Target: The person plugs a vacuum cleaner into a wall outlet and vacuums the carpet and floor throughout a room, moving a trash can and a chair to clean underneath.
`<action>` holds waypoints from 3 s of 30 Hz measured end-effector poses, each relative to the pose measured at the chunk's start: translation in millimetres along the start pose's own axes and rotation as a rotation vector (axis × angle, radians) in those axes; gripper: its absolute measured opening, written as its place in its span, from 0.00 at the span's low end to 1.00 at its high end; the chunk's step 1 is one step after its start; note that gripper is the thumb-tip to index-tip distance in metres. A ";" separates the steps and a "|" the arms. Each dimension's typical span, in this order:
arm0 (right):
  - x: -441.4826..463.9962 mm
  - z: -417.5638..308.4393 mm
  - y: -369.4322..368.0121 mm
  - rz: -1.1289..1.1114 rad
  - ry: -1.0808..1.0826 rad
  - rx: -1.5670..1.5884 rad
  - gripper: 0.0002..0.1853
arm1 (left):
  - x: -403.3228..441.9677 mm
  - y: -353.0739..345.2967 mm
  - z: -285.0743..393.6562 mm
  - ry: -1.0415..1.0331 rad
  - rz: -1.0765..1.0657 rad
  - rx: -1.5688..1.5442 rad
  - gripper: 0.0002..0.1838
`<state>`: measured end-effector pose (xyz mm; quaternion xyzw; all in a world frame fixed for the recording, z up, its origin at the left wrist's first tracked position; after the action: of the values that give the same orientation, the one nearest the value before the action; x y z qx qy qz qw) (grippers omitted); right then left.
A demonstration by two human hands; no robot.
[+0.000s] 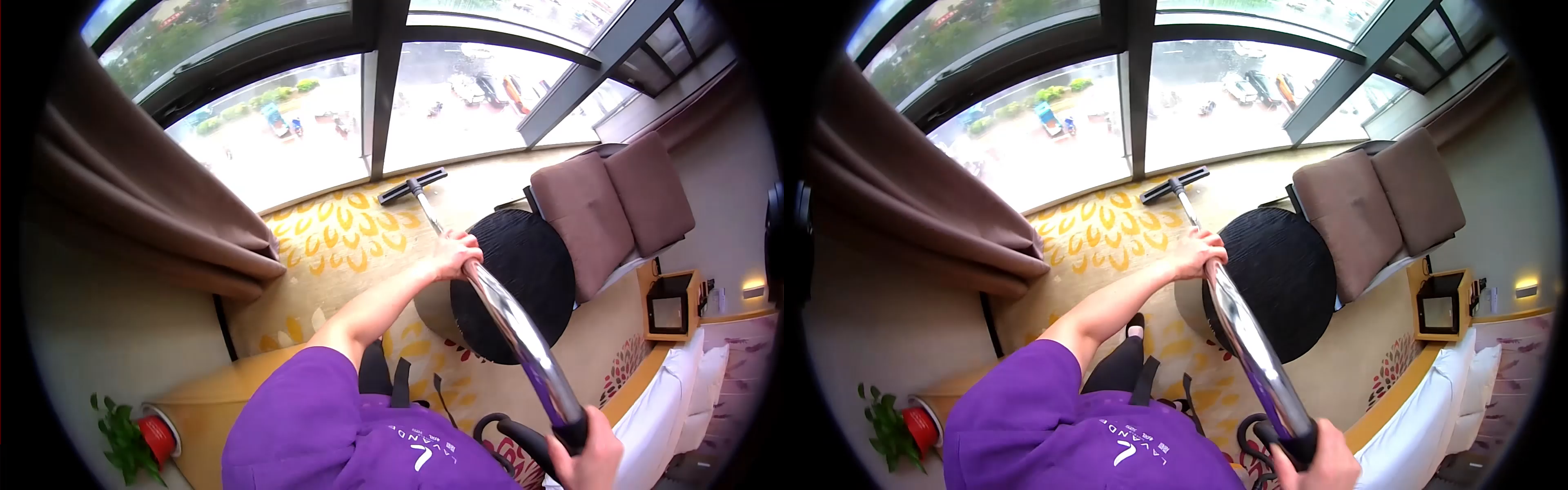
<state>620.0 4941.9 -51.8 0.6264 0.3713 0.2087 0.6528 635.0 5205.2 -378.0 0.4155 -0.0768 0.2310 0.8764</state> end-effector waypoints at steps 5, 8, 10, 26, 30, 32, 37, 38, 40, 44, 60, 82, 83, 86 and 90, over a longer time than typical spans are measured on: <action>50.2 -61.5 -56.9 -0.396 0.061 -0.118 0.19 | -9.6 -64.8 -112.9 0.218 -0.268 -0.260 0.20; 33.5 -49.7 -71.0 -0.515 0.109 0.013 0.24 | -25.8 -70.0 -101.1 0.140 -0.412 -0.352 0.24; 27.1 -45.1 -57.4 -0.577 0.025 0.132 0.25 | -21.7 -53.5 -79.9 0.067 -0.485 -0.359 0.25; 19.2 -15.5 -1.0 -0.273 -0.259 0.209 0.29 | 35.2 -34.3 -39.6 -0.147 -0.654 -0.196 0.19; 56.8 -62.0 -24.8 -0.300 -0.129 0.128 0.26 | 26.7 -39.7 -97.1 -0.056 -0.348 -0.253 0.18; 51.6 -59.4 -30.1 -0.315 -0.113 0.134 0.27 | 17.4 -43.0 -93.7 -0.061 -0.323 -0.326 0.18; 33.8 -39.4 -9.5 -0.313 -0.021 0.211 0.29 | 14.8 -32.4 -57.9 -0.074 -0.411 -0.416 0.17; 29.0 -35.3 2.1 -0.354 -0.065 0.182 0.29 | 16.9 -25.8 -47.1 -0.079 -0.436 -0.433 0.17; 23.9 -27.6 27.0 -0.374 -0.108 0.168 0.29 | 17.8 -23.1 -28.0 -0.108 -0.493 -0.444 0.17; 26.5 -7.4 65.6 -0.323 -0.104 0.121 0.30 | 30.6 -16.8 -1.5 -0.162 -0.419 -0.392 0.15; 213.7 30.7 138.5 -0.084 0.313 -0.303 0.29 | 164.6 -28.7 -48.1 0.177 0.217 -0.431 0.10; 392.9 74.8 101.7 -0.053 -0.115 -0.434 0.24 | 366.9 -133.8 -156.9 0.080 -0.173 -0.617 0.16; 387.1 81.6 100.8 -0.056 -0.126 -0.393 0.24 | 364.5 -136.0 -149.6 0.115 -0.214 -0.644 0.16; 379.7 72.8 138.0 0.036 -0.163 -0.347 0.21 | 374.7 -113.4 -115.3 -0.023 -0.248 -0.581 0.14; 379.4 68.8 165.2 -0.222 -0.252 -0.536 0.26 | 396.4 -109.1 -94.6 -0.101 -0.195 -0.583 0.13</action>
<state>944.9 5197.4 20.1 0.4085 0.2853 0.1474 0.8544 1030.1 5352.9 -385.0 0.1631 -0.1431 0.0932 0.9717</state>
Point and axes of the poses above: each hand's wrist, its own x-axis towards the middle knuckle, its own y-axis out of the back of the hand, z = x × y, the point moved 5 cm from there along x, towards the middle knuckle, and after that the axes turned 5 degrees about -x, right-handed, at the moved point
